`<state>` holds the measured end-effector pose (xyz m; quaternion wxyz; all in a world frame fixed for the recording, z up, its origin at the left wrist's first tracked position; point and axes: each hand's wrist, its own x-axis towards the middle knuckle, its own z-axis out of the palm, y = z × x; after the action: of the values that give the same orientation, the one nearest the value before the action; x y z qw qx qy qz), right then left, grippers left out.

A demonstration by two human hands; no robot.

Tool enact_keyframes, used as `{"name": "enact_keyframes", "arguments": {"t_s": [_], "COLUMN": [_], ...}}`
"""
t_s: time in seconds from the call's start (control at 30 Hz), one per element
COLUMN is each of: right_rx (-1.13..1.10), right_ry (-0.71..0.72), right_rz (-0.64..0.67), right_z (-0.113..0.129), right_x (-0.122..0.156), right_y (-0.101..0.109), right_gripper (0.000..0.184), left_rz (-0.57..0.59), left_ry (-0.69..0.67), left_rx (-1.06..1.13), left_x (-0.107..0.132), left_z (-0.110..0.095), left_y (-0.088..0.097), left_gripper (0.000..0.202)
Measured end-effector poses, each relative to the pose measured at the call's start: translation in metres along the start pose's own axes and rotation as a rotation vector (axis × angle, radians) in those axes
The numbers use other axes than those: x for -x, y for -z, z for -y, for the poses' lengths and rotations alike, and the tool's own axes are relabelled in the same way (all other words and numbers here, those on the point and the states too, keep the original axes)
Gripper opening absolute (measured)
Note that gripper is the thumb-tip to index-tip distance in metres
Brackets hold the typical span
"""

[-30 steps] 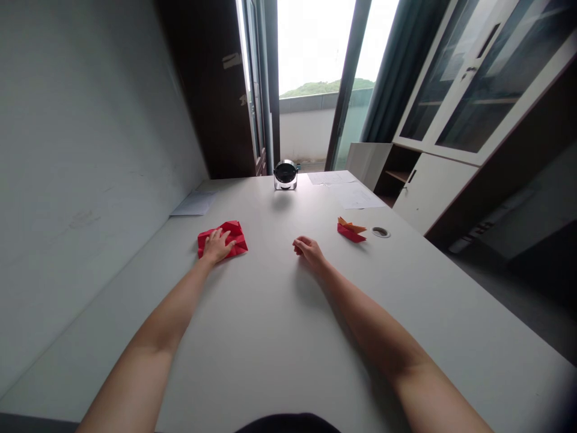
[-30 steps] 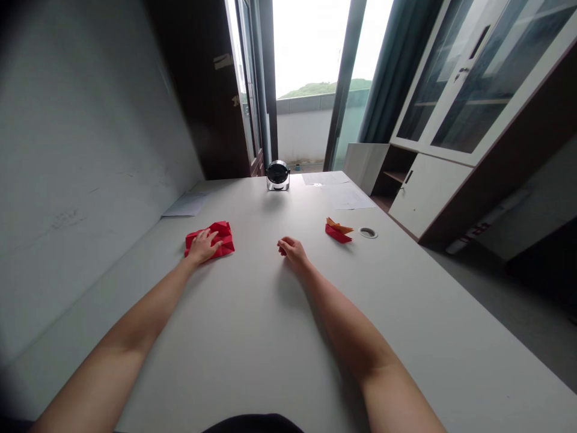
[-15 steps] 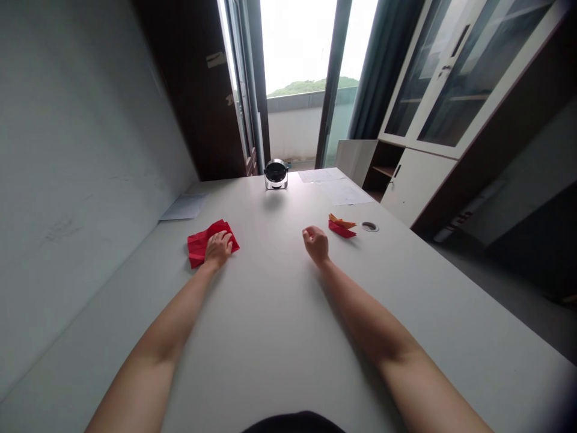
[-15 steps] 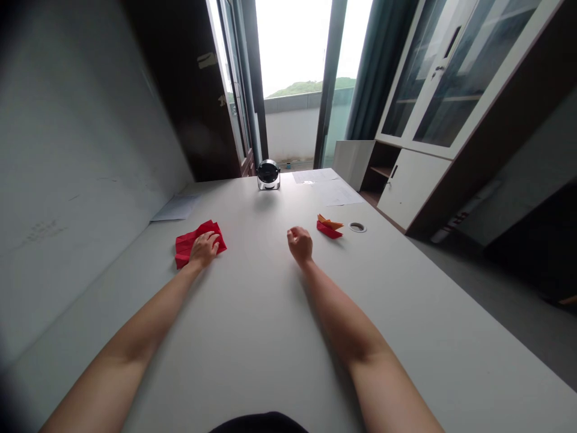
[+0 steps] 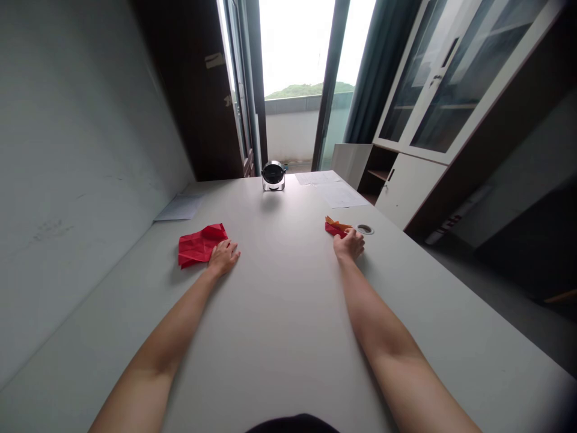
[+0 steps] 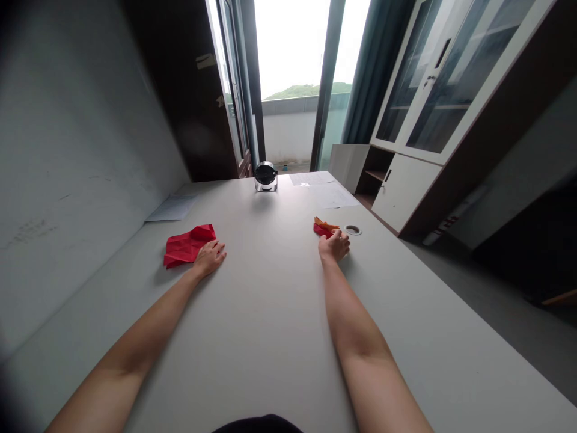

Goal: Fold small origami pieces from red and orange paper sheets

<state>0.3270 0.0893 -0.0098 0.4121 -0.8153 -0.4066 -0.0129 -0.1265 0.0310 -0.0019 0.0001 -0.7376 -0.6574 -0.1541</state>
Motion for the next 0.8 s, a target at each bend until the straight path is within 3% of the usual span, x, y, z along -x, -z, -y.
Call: {"name": "enact_keyframes", "arguments": {"t_s": [0.17,0.37,0.53,0.67,0.8], "right_rx": [0.002,-0.028,0.005,-0.033,-0.171], "right_ry": [0.038,0.12,0.238,0.447,0.631], "right_rz": [0.104,0.178,0.251,0.317,0.395], "right_z": [0.003,0.016,0.024,0.03,0.039], "right_x": [0.003,0.017,0.026,0.035,0.053], "right_y": [-0.002,-0.009,-0.016,-0.016,-0.007], "right_gripper": [0.016,0.021,0.019,0.013,0.016], "left_rz": [-0.029,-0.097,-0.19,-0.174,-0.188], "left_ry": [0.002,-0.01,-0.1,-0.201,-0.191], "left_rx": [-0.002,0.037,0.105,0.203,0.321], "left_x": [0.005,0.009,0.013,0.012,0.008], "left_z": [0.014,0.017,-0.012,-0.043,-0.066], "left_y": [0.002,0.007,0.008,0.005,-0.001], "left_gripper": [0.041,0.034,0.03,0.026,0.024]}}
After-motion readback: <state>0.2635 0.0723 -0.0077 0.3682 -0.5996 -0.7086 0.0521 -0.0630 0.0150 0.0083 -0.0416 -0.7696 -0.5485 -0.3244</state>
